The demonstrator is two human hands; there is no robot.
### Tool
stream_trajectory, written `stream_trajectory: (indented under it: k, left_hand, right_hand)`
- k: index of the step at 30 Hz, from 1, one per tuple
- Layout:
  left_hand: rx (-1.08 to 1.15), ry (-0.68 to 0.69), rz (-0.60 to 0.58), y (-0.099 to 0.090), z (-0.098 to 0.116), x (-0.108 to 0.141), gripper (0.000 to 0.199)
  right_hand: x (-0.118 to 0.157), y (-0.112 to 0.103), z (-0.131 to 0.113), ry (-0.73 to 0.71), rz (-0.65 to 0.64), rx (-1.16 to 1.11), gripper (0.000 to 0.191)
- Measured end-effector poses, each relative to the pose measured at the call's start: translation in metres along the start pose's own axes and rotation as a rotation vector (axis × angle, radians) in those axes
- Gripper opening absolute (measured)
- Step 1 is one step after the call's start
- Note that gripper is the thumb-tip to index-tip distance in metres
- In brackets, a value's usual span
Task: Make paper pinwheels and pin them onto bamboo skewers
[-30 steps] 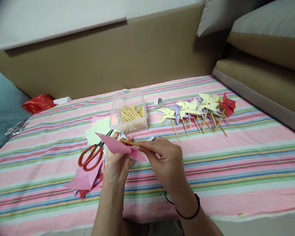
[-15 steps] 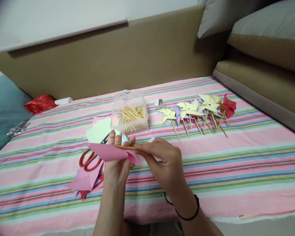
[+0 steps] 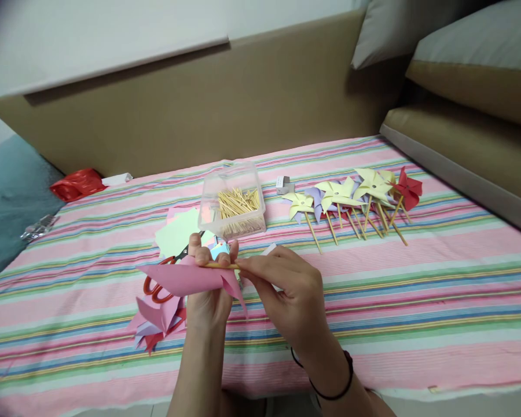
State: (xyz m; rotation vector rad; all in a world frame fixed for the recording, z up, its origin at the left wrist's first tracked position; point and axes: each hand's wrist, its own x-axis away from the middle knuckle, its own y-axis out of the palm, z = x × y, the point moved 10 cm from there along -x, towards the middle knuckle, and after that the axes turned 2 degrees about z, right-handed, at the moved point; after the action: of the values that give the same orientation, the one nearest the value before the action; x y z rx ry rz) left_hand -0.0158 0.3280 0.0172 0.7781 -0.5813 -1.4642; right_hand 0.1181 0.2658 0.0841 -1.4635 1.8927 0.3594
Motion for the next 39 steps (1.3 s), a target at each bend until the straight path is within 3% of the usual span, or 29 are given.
stream_trajectory:
  k: [12, 16, 20, 25, 32, 39]
  left_hand:
    - [0.017, 0.0, 0.079, -0.01, 0.0, -0.001, 0.051]
    - [-0.096, 0.015, 0.129, -0.018, 0.0, -0.004, 0.057]
    - [-0.226, 0.096, 0.313, -0.036, 0.009, -0.007, 0.052]
    - [-0.382, 0.148, 0.385, -0.043, 0.014, -0.007, 0.05]
    - [-0.486, -0.075, 0.414, -0.056, 0.0, -0.008, 0.043]
    - [-0.473, -0.213, 0.324, -0.053, -0.009, -0.013, 0.039]
  right_hand:
    - [0.003, 0.006, 0.002, 0.044, 0.013, -0.027, 0.026]
    - [0.008, 0.016, 0.038, 0.315, -0.092, -0.09, 0.018]
    - [0.027, 0.026, 0.081, 0.639, -0.268, -0.152, 0.015]
    - [0.046, 0.032, 0.1, 0.748, -0.482, -0.067, 0.014]
    - [0.054, 0.027, 0.114, 0.832, -0.405, -0.078, 0.018]
    - [0.058, 0.024, 0.123, 0.861, -0.407, -0.084, 0.018]
